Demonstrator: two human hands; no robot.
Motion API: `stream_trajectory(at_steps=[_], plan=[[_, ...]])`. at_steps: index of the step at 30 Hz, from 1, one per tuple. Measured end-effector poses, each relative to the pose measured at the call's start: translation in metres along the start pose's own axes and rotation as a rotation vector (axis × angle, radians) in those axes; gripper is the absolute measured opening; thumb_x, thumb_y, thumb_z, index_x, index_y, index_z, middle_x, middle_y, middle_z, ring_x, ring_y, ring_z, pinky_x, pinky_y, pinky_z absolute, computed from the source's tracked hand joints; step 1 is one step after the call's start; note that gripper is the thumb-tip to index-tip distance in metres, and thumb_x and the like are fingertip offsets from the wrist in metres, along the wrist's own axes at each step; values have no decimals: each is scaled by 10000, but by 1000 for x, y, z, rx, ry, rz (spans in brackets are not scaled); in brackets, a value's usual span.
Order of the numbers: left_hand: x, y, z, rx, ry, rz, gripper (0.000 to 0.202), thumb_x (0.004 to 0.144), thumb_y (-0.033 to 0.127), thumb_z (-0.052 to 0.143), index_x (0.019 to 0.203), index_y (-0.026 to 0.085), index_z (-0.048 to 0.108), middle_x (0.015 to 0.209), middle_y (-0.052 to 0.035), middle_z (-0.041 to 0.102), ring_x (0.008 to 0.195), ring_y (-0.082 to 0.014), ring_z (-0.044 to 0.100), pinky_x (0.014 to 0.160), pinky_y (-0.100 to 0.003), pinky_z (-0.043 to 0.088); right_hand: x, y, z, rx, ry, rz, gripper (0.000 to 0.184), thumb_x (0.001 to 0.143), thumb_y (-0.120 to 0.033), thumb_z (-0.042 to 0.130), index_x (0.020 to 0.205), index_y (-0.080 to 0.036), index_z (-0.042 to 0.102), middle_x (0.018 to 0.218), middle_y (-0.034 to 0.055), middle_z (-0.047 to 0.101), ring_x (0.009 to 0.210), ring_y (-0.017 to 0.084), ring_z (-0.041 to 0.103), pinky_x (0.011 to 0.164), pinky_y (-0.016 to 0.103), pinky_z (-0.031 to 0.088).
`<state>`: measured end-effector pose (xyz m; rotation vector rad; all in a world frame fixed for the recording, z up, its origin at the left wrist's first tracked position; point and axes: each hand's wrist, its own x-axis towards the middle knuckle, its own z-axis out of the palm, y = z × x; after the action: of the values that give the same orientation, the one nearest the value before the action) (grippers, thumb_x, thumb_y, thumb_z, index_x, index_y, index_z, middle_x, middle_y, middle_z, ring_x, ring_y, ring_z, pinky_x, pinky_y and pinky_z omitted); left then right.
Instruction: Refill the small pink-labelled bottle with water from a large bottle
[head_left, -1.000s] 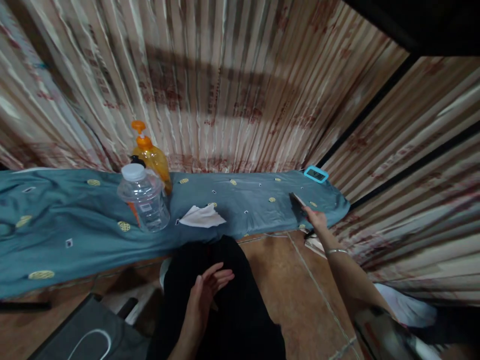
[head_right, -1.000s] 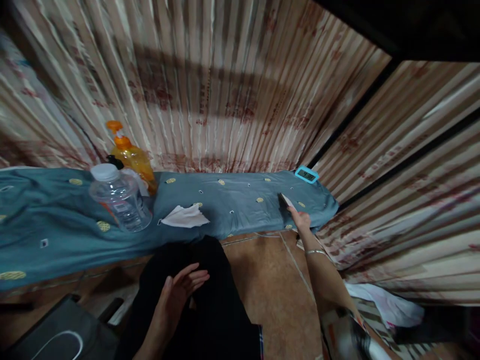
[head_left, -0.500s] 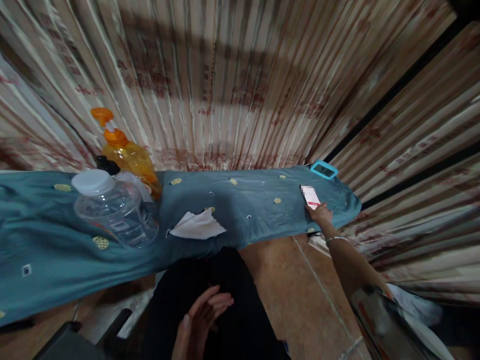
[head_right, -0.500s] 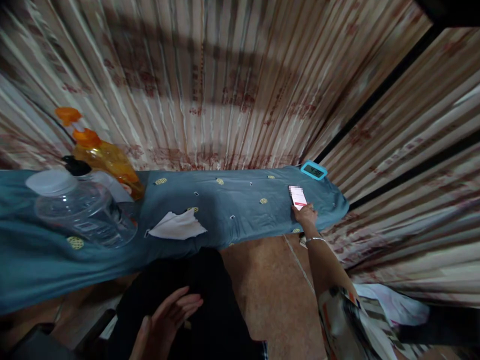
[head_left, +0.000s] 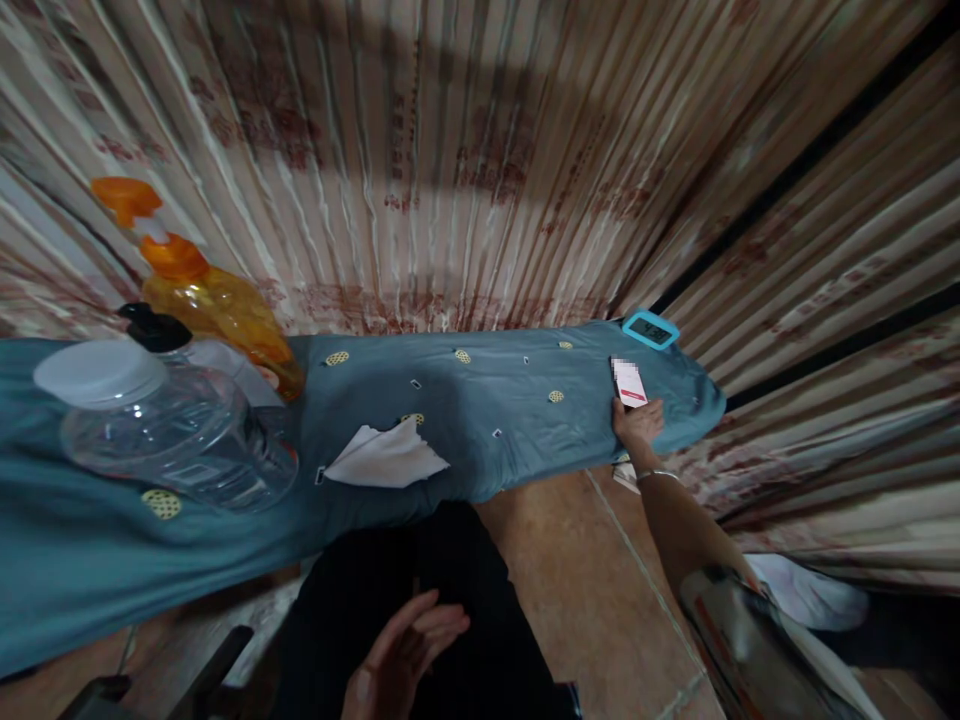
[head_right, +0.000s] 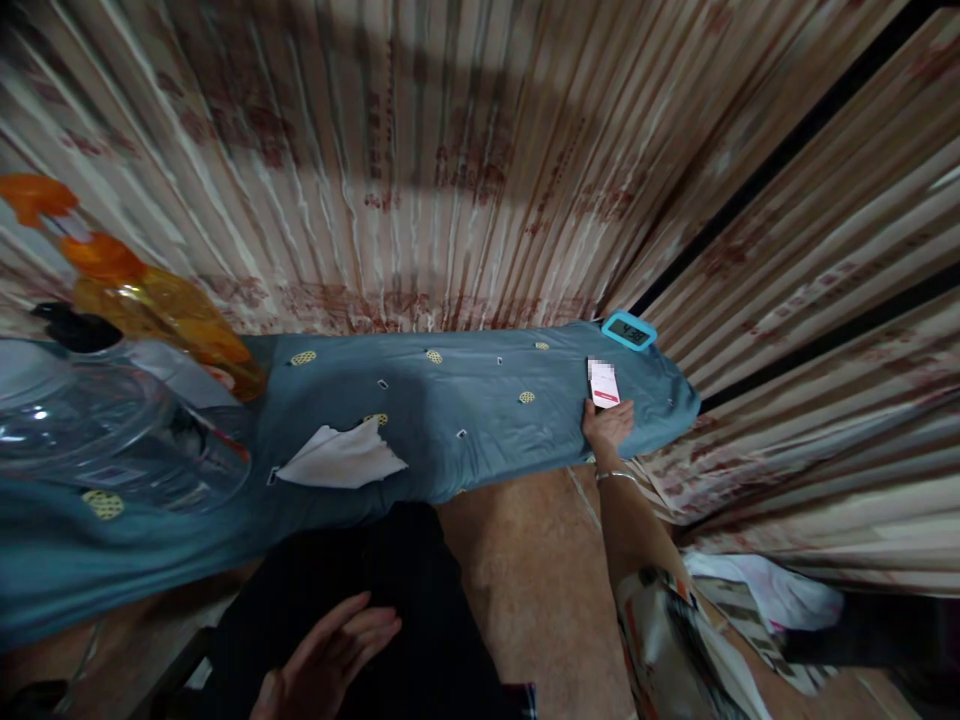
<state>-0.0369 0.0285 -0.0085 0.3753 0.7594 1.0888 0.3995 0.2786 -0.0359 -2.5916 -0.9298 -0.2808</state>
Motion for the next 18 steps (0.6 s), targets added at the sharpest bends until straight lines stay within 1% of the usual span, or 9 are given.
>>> stream_trajectory(at_steps=[3, 7, 10, 11, 15, 18], plan=[[0, 1, 5, 5, -8, 26, 652, 587, 675, 607, 1019, 194, 689, 1012, -154, 693, 1040, -408, 580, 1004, -573, 356, -11, 3, -1, 34, 33, 0, 483, 849, -397, 563, 1271, -195, 440, 1358, 116, 430, 1185, 314, 453, 939, 547, 391], [-1, -3, 6, 21, -24, 65, 633, 651, 657, 570, 1054, 178, 668, 1041, -159, 684, 1029, -379, 596, 992, -554, 374, -31, 3, -4, 76, 60, 10, 477, 852, -388, 562, 1274, -204, 439, 1378, 109, 412, 1203, 319, 437, 953, 562, 374], [-2, -5, 7, 34, -25, 96, 632, 689, 644, 545, 1075, 154, 650, 1043, -164, 680, 1032, -364, 599, 992, -541, 376, -51, -1, -6, 99, 52, -28, 453, 853, -370, 566, 1259, -202, 456, 1379, 106, 416, 1207, 317, 435, 961, 567, 366], [-2, -5, 8, 35, -25, 111, 629, 683, 642, 555, 1059, 148, 655, 1018, -165, 687, 1013, -362, 608, 982, -537, 385, -59, -3, -7, 105, 47, -54, 443, 853, -364, 568, 1251, -200, 465, 1374, 105, 422, 1209, 316, 435, 962, 567, 366], [-5, -8, 12, 46, -3, 143, 565, 713, 602, 557, 1042, 153, 652, 990, -151, 693, 970, -339, 632, 966, -509, 400, -100, -14, -14, 141, 28, -190, 426, 856, -331, 572, 1247, -197, 470, 1378, 104, 420, 1227, 319, 418, 970, 571, 358], [-7, -11, 12, 97, 3, 165, 592, 734, 606, 525, 1079, 135, 623, 1012, -164, 683, 997, -336, 623, 966, -501, 405, -146, -28, -21, 181, 9, -321, 426, 863, -304, 563, 1262, -197, 458, 1400, 104, 398, 1259, 326, 380, 992, 584, 325]])
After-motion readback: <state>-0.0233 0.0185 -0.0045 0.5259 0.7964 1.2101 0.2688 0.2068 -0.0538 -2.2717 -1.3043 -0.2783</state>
